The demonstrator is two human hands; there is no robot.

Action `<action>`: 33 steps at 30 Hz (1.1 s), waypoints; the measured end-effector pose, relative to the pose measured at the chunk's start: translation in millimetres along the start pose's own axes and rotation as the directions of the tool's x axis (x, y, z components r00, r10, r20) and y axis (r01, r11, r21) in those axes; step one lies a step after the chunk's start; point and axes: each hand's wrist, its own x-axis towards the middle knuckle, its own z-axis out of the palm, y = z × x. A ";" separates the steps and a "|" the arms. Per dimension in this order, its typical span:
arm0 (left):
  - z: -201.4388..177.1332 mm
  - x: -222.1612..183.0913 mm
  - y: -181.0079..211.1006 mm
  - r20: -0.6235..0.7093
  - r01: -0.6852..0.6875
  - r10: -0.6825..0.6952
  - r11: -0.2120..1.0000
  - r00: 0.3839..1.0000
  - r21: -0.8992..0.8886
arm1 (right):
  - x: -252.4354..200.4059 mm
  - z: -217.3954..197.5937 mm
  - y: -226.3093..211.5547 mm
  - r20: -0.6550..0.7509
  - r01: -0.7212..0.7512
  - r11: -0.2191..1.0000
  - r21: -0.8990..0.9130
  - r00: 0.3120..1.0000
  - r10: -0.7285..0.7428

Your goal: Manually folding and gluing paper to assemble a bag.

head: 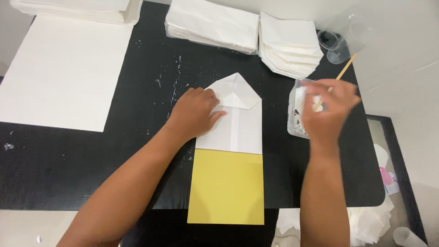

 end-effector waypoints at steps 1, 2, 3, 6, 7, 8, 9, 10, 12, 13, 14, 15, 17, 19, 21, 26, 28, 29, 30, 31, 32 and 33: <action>12.2 4.0 -0.8 0.004 -0.002 0.002 1.000 1.000 -0.001 | 1.5 -3.0 -3.3 0.001 -0.005 1.000 -0.001 1.000 0.005; 24.4 7.6 -1.4 -0.105 -0.107 0.106 0.994 0.989 0.004 | 2.9 -6.2 -6.7 -0.014 -0.154 0.988 0.015 0.988 0.154; 37.0 11.6 -0.8 -0.215 -0.209 0.208 0.978 0.954 0.021 | 4.3 -10.5 -9.4 -0.029 -0.298 0.954 0.032 0.954 0.299; 52.0 11.7 9.2 -0.077 -0.324 0.320 0.945 0.944 -0.037 | 3.1 -14.9 15.3 -0.074 -0.311 0.950 0.034 0.947 0.312; 48.5 10.8 10.2 -0.079 -0.325 0.321 0.945 0.944 -0.036 | -0.2 -16.1 26.5 -0.075 -0.309 0.950 0.033 0.947 0.311; 45.0 10.1 11.2 -0.084 -0.314 0.312 0.949 0.946 -0.016 | -3.4 -17.2 37.9 -0.093 -0.356 0.931 0.078 0.928 0.362; 41.6 8.7 11.9 -0.086 -0.306 0.305 0.952 0.948 0.004 | -8.1 -18.3 48.6 -0.108 -0.403 0.907 0.124 0.903 0.416; 40.1 6.5 9.5 -0.084 -0.309 0.308 0.951 0.948 0.005 | -11.9 -15.5 60.1 -0.110 -0.405 0.906 0.123 0.902 0.418; 38.7 1.6 8.1 -0.113 -0.308 0.311 0.950 0.944 0.043 | -22.4 -14.9 83.0 -0.015 -0.708 0.685 0.174 0.694 0.720; 39.0 -0.1 7.4 -0.111 -0.319 0.321 0.947 0.940 0.041 | -29.4 -7.0 97.2 -0.023 -0.711 0.682 0.169 0.689 0.724; 39.6 -1.6 7.0 -0.104 -0.309 0.315 0.948 0.943 0.069 | -36.7 0.5 111.8 0.039 -0.770 0.621 0.146 0.631 0.774; 40.9 -2.0 7.4 -0.100 -0.306 0.315 0.947 0.944 0.096 | -45.0 5.2 127.1 0.093 -0.823 0.556 0.117 0.566 0.819; 10.6 1.3 22.5 0.069 -0.235 0.233 0.972 0.970 0.029 | -53.7 12.3 137.1 0.130 -0.823 0.562 0.083 0.568 0.813; -1.3 0.1 29.5 0.245 -0.144 0.144 0.989 0.959 -0.021 | -55.3 12.4 129.7 0.177 -0.821 0.568 0.049 0.567 0.804; 2.7 -0.4 26.4 0.280 -0.133 0.136 0.991 0.950 -0.029 | -41.8 8.4 107.1 0.223 -0.784 0.615 0.082 0.616 0.756; -4.1 1.2 27.5 0.275 -0.135 0.146 0.989 0.950 -0.060 | -30.1 3.2 89.9 0.221 -0.806 0.572 0.151 0.592 0.775; -1.7 0.2 25.9 0.271 -0.140 0.153 0.988 0.950 -0.065 | -30.5 5.1 93.4 0.203 -0.799 0.574 0.180 0.601 0.773; 0.6 -0.1 25.4 0.275 -0.141 0.150 0.989 0.950 -0.050 | -33.1 6.4 101.3 0.157 -0.778 0.584 0.230 0.622 0.767; 3.2 -0.2 24.9 0.278 -0.143 0.147 0.989 0.949 -0.034 | -35.9 7.7 109.5 0.111 -0.754 0.594 0.280 0.640 0.760; 0.2 -0.6 25.8 0.278 -0.146 0.151 0.989 0.949 -0.040 | -30.8 0.5 98.1 0.109 -0.755 0.595 0.274 0.639 0.761; -2.7 -0.6 26.7 0.275 -0.147 0.150 0.989 0.950 -0.032 | -25.6 -6.5 86.9 0.081 -0.702 0.610 0.368 0.677 0.731; -6.5 0.7 27.4 0.272 -0.150 0.151 0.988 0.950 -0.023 | -19.5 -13.6 76.1 0.045 -0.639 0.618 0.458 0.711 0.702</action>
